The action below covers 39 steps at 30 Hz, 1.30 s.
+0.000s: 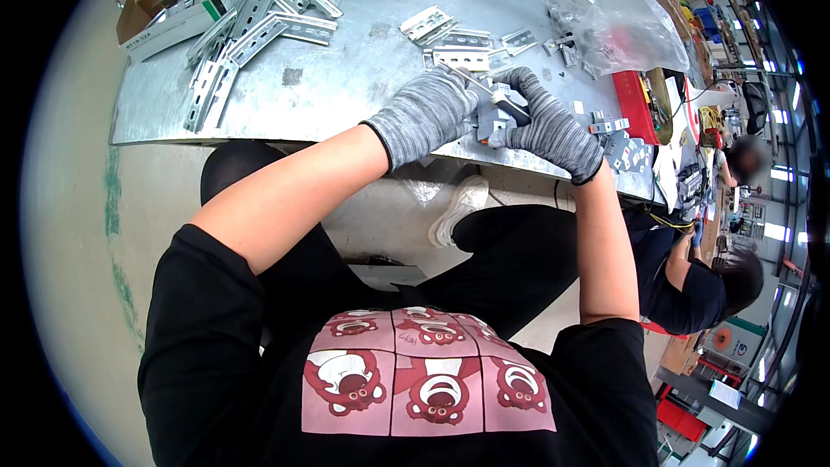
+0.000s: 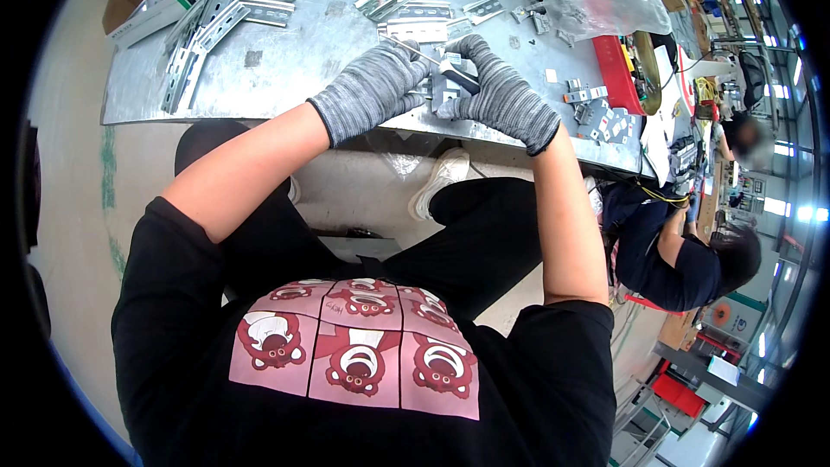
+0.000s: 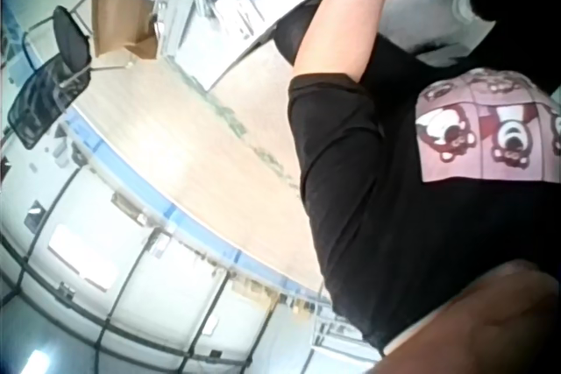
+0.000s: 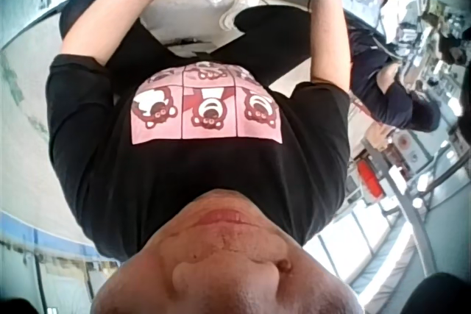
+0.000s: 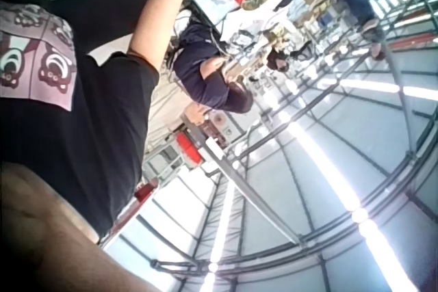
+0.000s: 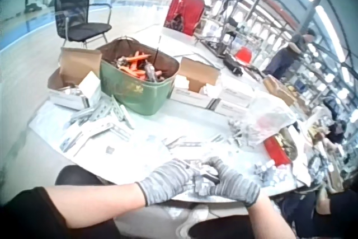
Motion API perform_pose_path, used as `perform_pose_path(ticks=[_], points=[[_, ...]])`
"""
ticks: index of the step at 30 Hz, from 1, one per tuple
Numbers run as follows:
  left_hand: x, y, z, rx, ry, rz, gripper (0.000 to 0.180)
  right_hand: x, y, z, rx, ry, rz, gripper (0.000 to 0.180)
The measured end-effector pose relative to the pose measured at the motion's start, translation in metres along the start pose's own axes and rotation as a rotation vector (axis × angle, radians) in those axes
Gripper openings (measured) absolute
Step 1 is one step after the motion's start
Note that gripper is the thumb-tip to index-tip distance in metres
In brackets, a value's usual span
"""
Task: The person sits at a metal workbench and assembles small electrical components. They pick up metal brackets and small gray boxes, use a screwdriver to fasten parts together, and place the finished assemblies on the table. The person also opens a box of brackets and organizes them on the work surface.
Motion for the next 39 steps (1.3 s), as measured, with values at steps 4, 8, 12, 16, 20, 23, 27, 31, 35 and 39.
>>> perform_pose_path(ticks=[4, 8, 12, 16, 20, 23, 27, 31, 35, 39], points=[[-0.006, 0.005, 0.002, 0.108, 0.085, -0.024, 0.046, 0.004, 0.0, -0.002, 0.024, -0.118, -0.028, 0.089], [-0.004, 0.004, 0.011, -0.062, 0.094, 0.117, 0.037, 0.006, -0.002, 0.001, -0.038, -0.151, -0.121, 0.086], [-0.003, 0.001, 0.007, -0.057, 0.117, 0.096, 0.032, -0.001, 0.0, 0.006, -0.095, -0.076, -0.116, 0.088], [0.005, 0.004, -0.003, 0.011, -0.05, -0.086, 0.048, -0.013, -0.002, 0.009, -0.064, 0.054, -0.035, 0.092], [0.004, 0.002, -0.007, -0.08, -0.194, -0.11, 0.059, -0.008, -0.002, 0.008, -0.105, 0.112, -0.028, 0.093], [0.002, 0.006, -0.006, -0.057, -0.213, -0.035, 0.067, -0.007, -0.006, 0.008, -0.108, 0.032, 0.042, 0.092], [0.0, 0.008, -0.008, -0.007, -0.16, -0.068, 0.066, -0.027, -0.027, 0.006, -0.318, 0.198, 0.054, 0.087], [0.007, 0.003, -0.003, -0.019, -0.058, -0.062, 0.064, -0.013, -0.089, -0.034, -0.545, 0.103, 0.168, 0.042], [0.01, 0.002, -0.001, -0.039, -0.1, -0.088, 0.059, 0.029, -0.14, -0.044, -0.373, -0.064, 0.111, 0.017], [0.006, 0.006, -0.002, -0.046, -0.084, -0.062, 0.059, 0.048, -0.146, -0.031, -0.376, -0.248, -0.014, 0.018]])
Point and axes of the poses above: each hand's wrist, its own y-axis towards the middle knuckle, its own z-axis out of the palm, x = y × z, the point moved 6 cm from there along y, towards the middle knuckle, and after that the axes turned 11 degrees about -y, right-handed, at the moved point
